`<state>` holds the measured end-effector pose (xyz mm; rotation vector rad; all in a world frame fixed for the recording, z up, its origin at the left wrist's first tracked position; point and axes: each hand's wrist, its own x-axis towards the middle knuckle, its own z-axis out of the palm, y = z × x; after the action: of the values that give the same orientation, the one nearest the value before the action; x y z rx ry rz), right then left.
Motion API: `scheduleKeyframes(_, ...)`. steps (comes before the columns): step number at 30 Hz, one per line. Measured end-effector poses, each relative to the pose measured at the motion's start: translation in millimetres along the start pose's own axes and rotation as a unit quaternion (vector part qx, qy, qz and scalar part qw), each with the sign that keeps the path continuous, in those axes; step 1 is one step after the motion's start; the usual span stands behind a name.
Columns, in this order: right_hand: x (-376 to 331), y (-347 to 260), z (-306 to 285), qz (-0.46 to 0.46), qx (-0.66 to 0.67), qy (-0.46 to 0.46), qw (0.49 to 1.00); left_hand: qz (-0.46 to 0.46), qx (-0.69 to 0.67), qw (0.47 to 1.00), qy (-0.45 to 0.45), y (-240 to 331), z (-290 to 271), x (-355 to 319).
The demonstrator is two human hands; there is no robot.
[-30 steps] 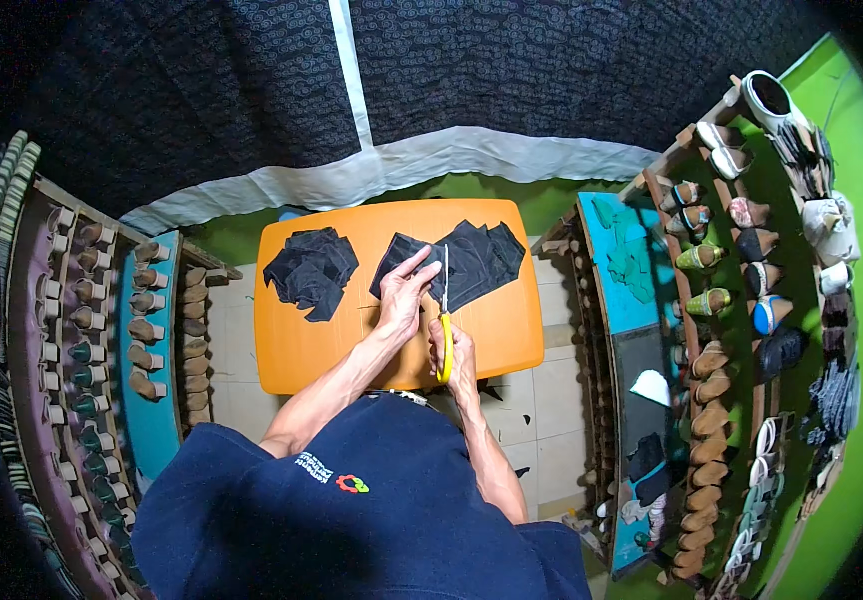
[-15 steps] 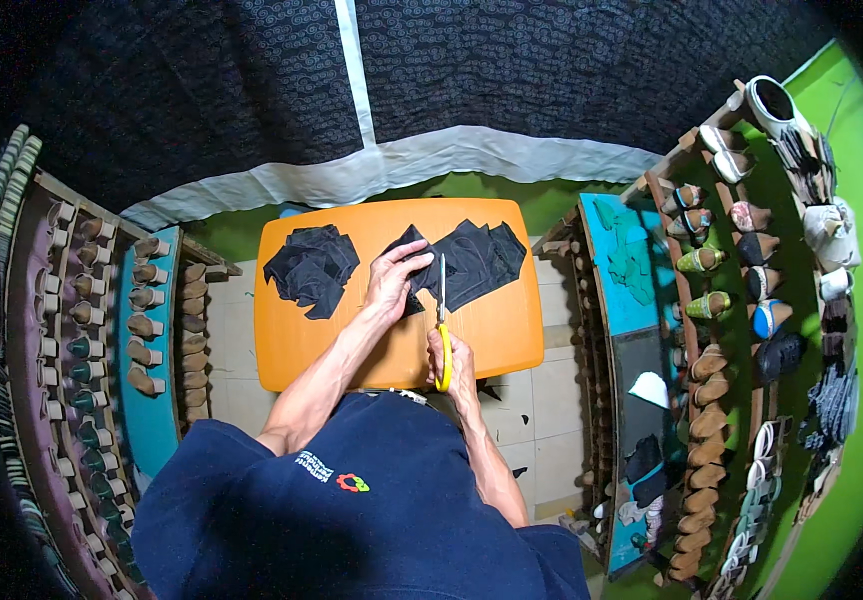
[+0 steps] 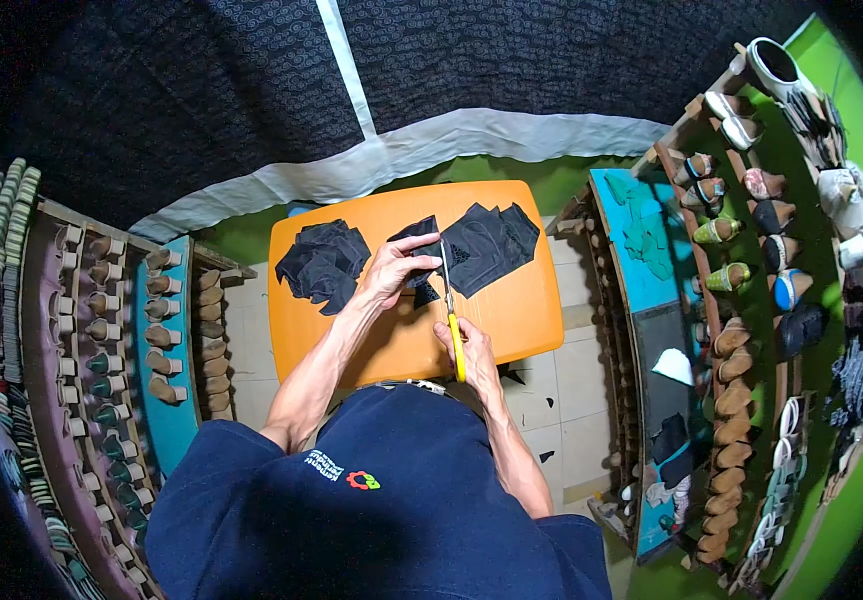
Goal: The person uses yellow-handled scissors to cut a stack of black fabric pieces on an orange table. They trim the edges of the fabric, following a pre-drawn outline, and separate the cut pieces from the main stack.
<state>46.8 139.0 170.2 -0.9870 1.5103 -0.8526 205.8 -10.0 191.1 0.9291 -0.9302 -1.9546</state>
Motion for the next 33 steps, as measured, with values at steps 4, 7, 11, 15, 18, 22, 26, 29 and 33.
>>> scheduleKeyframes(4,4,6,-1,-0.028,-0.024,0.022,0.999,-0.005,-0.008,1.0,-0.007,0,0,2)
scheduleKeyframes(7,2,1,-3,-0.011,-0.029,0.032,0.999,0.001,-0.025,1.0,-0.006,-4,2,2)
scheduleKeyframes(11,-1,-8,-2,0.008,0.005,0.037,0.999,0.005,-0.025,1.0,0.01,-4,4,2)
scheduleKeyframes(15,2,1,-5,-0.006,0.001,0.039,0.999,0.013,-0.022,1.0,0.008,-3,1,6)
scheduleKeyframes(18,0,-1,-5,0.004,0.002,0.035,0.999,0.016,-0.045,0.999,0.021,-4,3,10)
scheduleKeyframes(22,-1,-8,-4,0.014,-0.014,0.041,0.999,0.027,-0.037,0.999,0.017,-9,6,7)
scheduleKeyframes(26,2,-9,-7,-0.045,-0.076,0.054,0.995,0.034,-0.025,0.999,0.002,-12,14,1)
scheduleKeyframes(29,5,-9,-7,-0.043,-0.071,0.06,0.995,0.032,-0.022,0.999,-0.001,-16,17,-1)
scheduleKeyframes(33,-1,-17,-8,-0.006,-0.001,0.05,0.999,0.031,-0.036,0.999,0.001,-16,18,-3)
